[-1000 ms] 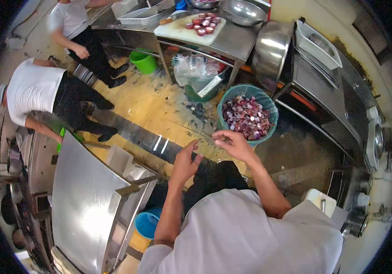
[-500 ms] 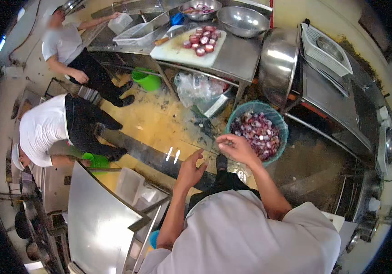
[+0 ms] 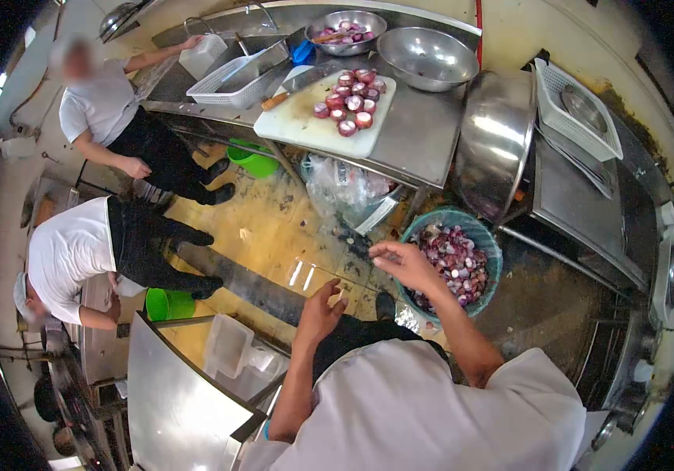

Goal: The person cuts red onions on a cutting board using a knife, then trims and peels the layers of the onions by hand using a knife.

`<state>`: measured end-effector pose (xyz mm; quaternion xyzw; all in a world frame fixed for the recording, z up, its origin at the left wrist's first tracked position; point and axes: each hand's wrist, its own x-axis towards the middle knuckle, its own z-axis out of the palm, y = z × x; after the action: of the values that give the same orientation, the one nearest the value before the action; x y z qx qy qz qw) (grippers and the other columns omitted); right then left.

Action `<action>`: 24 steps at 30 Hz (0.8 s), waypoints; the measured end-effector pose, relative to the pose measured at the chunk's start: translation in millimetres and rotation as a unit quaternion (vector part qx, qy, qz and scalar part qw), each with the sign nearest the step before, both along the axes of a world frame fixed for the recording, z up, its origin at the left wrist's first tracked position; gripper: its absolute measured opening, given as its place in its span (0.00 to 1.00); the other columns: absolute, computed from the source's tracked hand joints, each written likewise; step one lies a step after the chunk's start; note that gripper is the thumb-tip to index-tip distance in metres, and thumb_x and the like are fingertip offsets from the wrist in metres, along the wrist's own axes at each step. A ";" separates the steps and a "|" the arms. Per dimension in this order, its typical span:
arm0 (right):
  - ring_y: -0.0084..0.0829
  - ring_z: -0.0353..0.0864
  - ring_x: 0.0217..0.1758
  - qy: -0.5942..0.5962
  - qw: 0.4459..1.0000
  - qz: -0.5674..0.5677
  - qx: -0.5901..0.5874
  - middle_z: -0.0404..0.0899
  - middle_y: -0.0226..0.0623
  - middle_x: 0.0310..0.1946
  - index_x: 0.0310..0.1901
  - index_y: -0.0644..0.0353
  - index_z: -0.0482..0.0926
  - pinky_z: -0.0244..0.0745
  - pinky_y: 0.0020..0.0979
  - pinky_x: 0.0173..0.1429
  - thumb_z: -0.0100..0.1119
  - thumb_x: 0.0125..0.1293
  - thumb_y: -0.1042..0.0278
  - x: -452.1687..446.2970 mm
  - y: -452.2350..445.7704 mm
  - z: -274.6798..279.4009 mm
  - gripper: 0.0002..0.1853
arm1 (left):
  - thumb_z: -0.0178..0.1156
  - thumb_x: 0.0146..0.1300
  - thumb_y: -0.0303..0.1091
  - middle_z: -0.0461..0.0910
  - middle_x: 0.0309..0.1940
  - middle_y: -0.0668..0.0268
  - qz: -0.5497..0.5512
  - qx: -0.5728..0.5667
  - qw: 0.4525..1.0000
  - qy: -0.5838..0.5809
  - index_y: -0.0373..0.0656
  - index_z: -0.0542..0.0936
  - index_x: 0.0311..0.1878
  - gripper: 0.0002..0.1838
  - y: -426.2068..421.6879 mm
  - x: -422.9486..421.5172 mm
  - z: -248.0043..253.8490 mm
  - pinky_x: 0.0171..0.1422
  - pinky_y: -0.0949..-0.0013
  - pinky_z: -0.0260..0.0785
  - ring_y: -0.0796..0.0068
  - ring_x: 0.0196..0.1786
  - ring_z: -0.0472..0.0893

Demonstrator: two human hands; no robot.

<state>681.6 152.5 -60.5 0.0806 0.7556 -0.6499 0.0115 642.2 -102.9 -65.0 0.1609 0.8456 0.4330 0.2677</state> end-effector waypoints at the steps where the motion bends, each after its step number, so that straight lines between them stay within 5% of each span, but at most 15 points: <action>1: 0.27 0.83 0.48 -0.004 1.000 -0.002 -0.001 0.86 0.36 0.46 0.53 0.60 0.83 0.79 0.32 0.52 0.65 0.67 0.66 -5.2 -2.8 -3.9 0.15 | 0.65 0.64 0.36 0.83 0.52 0.52 -0.002 -0.001 1.000 -0.004 0.43 0.74 0.65 0.27 -6.0 -6.5 -10.7 0.49 0.59 0.76 0.56 0.47 0.85; 24: 0.23 0.83 0.44 -0.019 0.973 -0.230 0.025 0.86 0.34 0.42 0.53 0.62 0.81 0.78 0.30 0.50 0.65 0.68 0.66 -150.9 -70.1 -1.1 0.15 | 0.67 0.59 0.27 0.85 0.46 0.50 -0.147 0.044 0.981 0.118 0.38 0.76 0.61 0.25 -49.8 -345.6 -16.9 0.47 0.60 0.77 0.55 0.50 0.85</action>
<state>530.7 82.4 -61.6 0.2650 0.7322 -0.6147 -0.1259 296.6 -152.6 -81.9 0.3454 0.8181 0.4039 0.2196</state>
